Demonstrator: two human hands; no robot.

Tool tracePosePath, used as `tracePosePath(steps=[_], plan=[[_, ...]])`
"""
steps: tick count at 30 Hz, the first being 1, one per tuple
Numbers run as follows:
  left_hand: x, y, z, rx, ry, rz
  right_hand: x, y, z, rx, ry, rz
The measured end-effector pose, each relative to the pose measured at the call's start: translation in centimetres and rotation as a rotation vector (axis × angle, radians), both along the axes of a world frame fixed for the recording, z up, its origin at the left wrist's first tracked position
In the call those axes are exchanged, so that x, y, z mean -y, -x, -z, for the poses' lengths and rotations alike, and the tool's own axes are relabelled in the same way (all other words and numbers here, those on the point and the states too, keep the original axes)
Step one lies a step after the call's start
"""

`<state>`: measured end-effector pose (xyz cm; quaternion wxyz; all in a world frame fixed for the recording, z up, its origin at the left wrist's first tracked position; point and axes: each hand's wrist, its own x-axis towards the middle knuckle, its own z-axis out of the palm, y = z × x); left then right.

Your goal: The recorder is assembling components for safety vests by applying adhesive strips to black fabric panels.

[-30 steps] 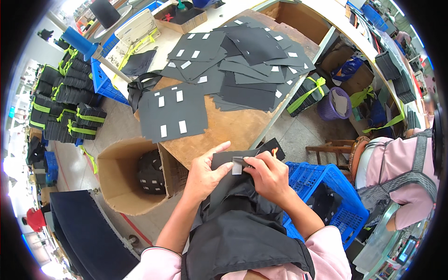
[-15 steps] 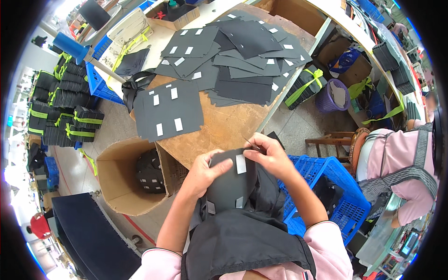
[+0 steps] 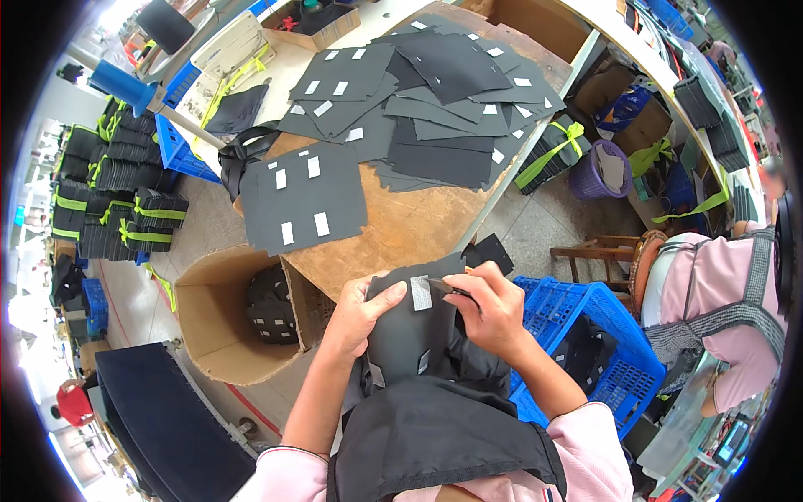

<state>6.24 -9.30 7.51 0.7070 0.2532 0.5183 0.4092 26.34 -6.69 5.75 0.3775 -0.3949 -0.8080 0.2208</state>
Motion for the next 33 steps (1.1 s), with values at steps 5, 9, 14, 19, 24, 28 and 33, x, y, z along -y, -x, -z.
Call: tracePosePath(steps=[5,9,14,19,24,28,33], plan=[[-0.1,0.0,-0.5,0.016,-0.086,-0.176,1.5,-0.2,4.0,-0.416,0.455,0.069],[-1.0,0.9,-0.1,0.095,-0.257,-0.407,4.3,-1.1,3.5,-1.055,1.554,0.010],[1.0,0.7,2.1,0.162,-0.238,-0.577,2.3,1.5,3.3,-1.172,1.588,0.060],[1.3,2.4,-0.9,-1.186,-0.882,-0.623,-2.6,0.7,-0.3,-0.434,0.882,-0.037],[-1.8,0.0,-3.0,-0.783,-0.545,0.266,-3.5,1.4,-2.6,-0.394,0.906,-0.282],[-0.9,-0.1,-0.5,-0.215,-0.157,0.190,-1.4,1.7,-1.2,-0.073,0.159,0.224],[-0.1,-0.4,0.9,-0.007,0.022,0.052,2.7,-0.1,-0.4,-0.014,-0.027,0.246]])
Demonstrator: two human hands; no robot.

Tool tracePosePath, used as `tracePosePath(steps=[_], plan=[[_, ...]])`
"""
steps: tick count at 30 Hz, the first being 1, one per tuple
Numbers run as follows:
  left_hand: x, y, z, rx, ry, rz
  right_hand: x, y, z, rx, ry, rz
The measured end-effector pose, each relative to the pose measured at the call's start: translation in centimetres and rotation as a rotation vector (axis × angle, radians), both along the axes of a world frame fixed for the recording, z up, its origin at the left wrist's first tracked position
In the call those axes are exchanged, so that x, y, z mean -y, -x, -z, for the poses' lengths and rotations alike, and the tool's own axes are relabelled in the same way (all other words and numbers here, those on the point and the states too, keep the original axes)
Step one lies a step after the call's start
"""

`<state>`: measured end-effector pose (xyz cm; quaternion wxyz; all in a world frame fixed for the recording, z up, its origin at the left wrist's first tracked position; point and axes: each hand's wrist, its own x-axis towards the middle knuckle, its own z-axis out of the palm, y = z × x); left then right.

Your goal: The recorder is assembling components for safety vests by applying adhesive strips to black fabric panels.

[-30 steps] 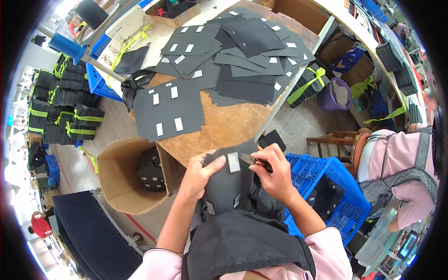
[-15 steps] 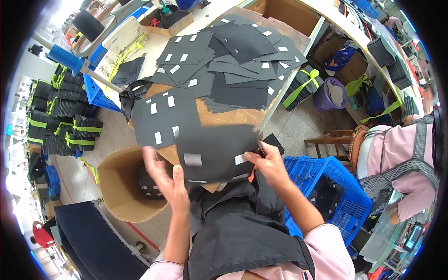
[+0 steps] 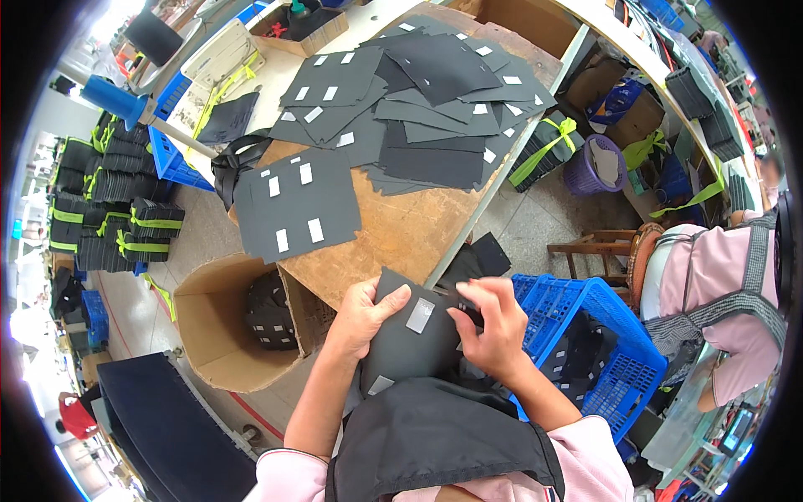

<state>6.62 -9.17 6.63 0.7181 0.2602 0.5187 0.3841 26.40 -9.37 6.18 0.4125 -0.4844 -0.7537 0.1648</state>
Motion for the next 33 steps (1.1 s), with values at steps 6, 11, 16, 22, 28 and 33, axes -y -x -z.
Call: tracePosePath(steps=[6,11,16,22,28,33], plan=[[0.0,-0.8,-0.1,-0.058,-0.061,-0.150,-0.7,-2.0,-0.1,-0.026,-0.175,0.114],[-0.3,-1.6,-1.3,-0.033,-0.087,-0.181,0.3,-0.5,-1.0,-0.086,0.202,-0.083],[0.0,-1.8,-1.6,-0.023,-0.083,-0.188,1.3,-0.6,0.3,-0.038,0.132,-0.112],[0.2,-2.1,-1.6,-0.083,-0.107,-0.193,0.8,0.4,0.4,-0.066,0.103,-0.072],[0.4,-2.0,-1.6,-0.158,-0.146,-0.201,0.8,0.5,0.6,-0.067,0.076,-0.071],[0.2,-2.1,-1.7,-0.132,-0.129,-0.172,0.6,0.3,0.5,-0.151,0.101,-0.052]])
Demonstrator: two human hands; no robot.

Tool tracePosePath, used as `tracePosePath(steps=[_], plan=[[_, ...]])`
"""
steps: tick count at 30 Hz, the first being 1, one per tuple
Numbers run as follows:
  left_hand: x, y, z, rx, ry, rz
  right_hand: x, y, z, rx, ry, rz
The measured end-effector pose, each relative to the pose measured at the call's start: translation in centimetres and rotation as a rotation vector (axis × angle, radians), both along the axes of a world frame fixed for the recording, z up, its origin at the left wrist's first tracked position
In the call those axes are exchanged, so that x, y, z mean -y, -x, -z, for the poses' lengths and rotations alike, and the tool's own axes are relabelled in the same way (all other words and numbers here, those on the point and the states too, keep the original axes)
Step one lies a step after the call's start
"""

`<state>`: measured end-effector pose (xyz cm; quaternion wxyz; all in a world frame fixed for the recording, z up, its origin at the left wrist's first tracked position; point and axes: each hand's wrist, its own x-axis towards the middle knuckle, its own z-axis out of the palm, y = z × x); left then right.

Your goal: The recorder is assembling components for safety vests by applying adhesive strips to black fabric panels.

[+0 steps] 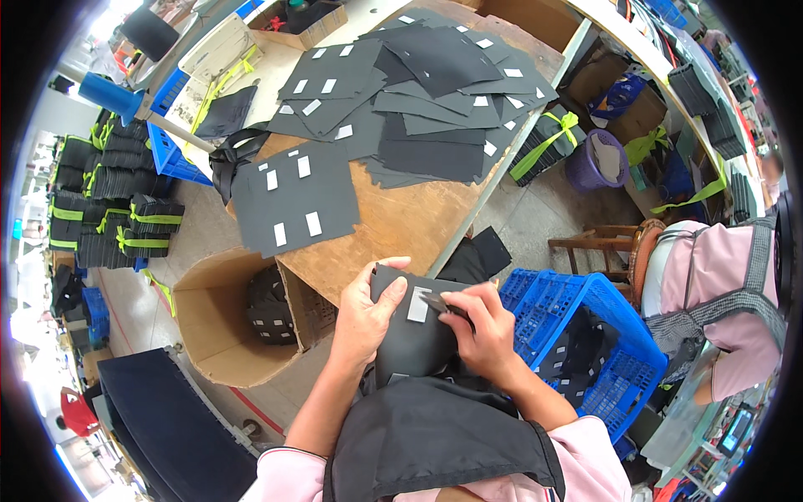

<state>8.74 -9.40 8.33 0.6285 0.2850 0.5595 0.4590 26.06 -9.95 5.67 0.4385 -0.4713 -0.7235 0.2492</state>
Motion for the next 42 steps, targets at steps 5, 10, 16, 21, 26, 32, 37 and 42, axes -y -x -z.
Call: tracePosePath(steps=[5,10,16,21,26,32,37,42], plan=[[0.2,0.6,1.4,-0.119,-0.032,0.007,-2.3,-1.4,-0.8,-0.225,0.470,-0.039],[0.5,1.3,2.0,0.088,0.075,0.085,-4.2,-2.1,1.2,-0.410,1.052,-0.528],[-0.2,2.6,1.2,0.027,0.052,0.393,-3.0,0.6,-0.1,-0.235,0.585,-0.331],[0.0,1.9,-0.1,-0.078,-0.249,0.290,-3.2,1.0,1.1,-0.199,0.574,-0.156],[-0.6,1.1,2.5,-0.248,-0.035,0.178,-3.1,1.9,2.3,-0.274,0.587,-0.139],[0.1,1.3,3.0,0.041,0.165,-0.047,-0.7,-0.1,2.0,-0.052,0.214,0.028],[0.2,0.4,2.4,-0.019,0.111,-0.083,-0.5,-0.9,0.3,0.122,0.046,-0.072],[0.1,-0.1,1.4,-0.077,0.068,-0.065,-1.7,-0.6,0.6,0.103,0.066,-0.131]])
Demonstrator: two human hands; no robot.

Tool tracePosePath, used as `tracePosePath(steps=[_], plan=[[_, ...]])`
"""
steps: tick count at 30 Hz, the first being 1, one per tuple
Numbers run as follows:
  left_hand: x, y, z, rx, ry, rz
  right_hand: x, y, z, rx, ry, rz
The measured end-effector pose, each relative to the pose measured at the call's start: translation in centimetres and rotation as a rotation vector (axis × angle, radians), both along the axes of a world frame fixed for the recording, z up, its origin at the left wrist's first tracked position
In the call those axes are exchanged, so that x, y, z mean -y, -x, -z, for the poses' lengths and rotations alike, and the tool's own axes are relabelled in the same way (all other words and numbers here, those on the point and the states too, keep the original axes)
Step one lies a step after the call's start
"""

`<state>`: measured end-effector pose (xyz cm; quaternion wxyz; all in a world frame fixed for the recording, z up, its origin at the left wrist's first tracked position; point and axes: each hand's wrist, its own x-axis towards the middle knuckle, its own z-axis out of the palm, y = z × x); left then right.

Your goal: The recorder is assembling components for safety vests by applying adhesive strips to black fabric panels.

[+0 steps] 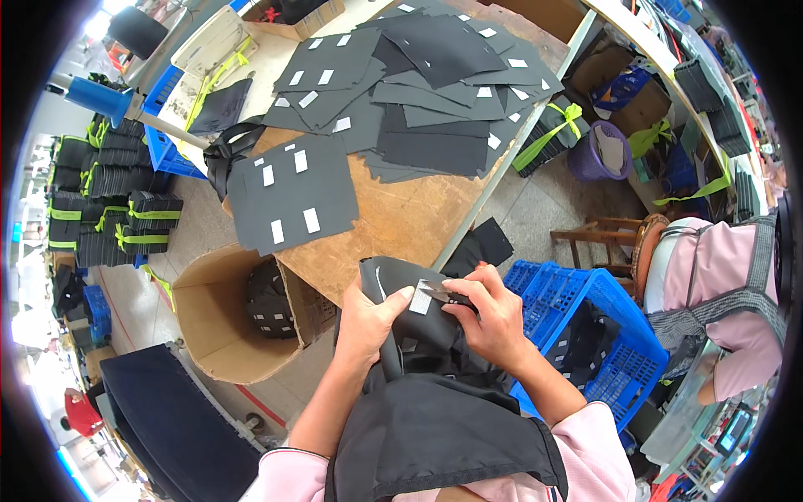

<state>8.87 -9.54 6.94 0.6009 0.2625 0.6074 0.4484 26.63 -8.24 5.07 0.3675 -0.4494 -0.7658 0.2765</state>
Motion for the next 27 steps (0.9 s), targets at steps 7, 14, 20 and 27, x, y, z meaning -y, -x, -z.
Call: tracePosePath(steps=[7,14,20,27], plan=[[0.0,-0.1,-0.1,0.026,-0.001,-0.041,0.3,0.0,0.9,-0.092,0.001,0.088],[0.0,-0.3,-0.4,-0.086,-0.065,0.023,0.4,-0.4,-0.4,-0.041,0.122,0.030],[-0.1,0.0,-0.3,-0.021,-0.041,0.017,-0.2,-0.4,0.3,-0.024,-0.024,-0.009],[-0.3,0.3,0.3,-0.001,-0.013,0.014,-0.4,-0.8,0.6,-0.056,0.028,0.000]])
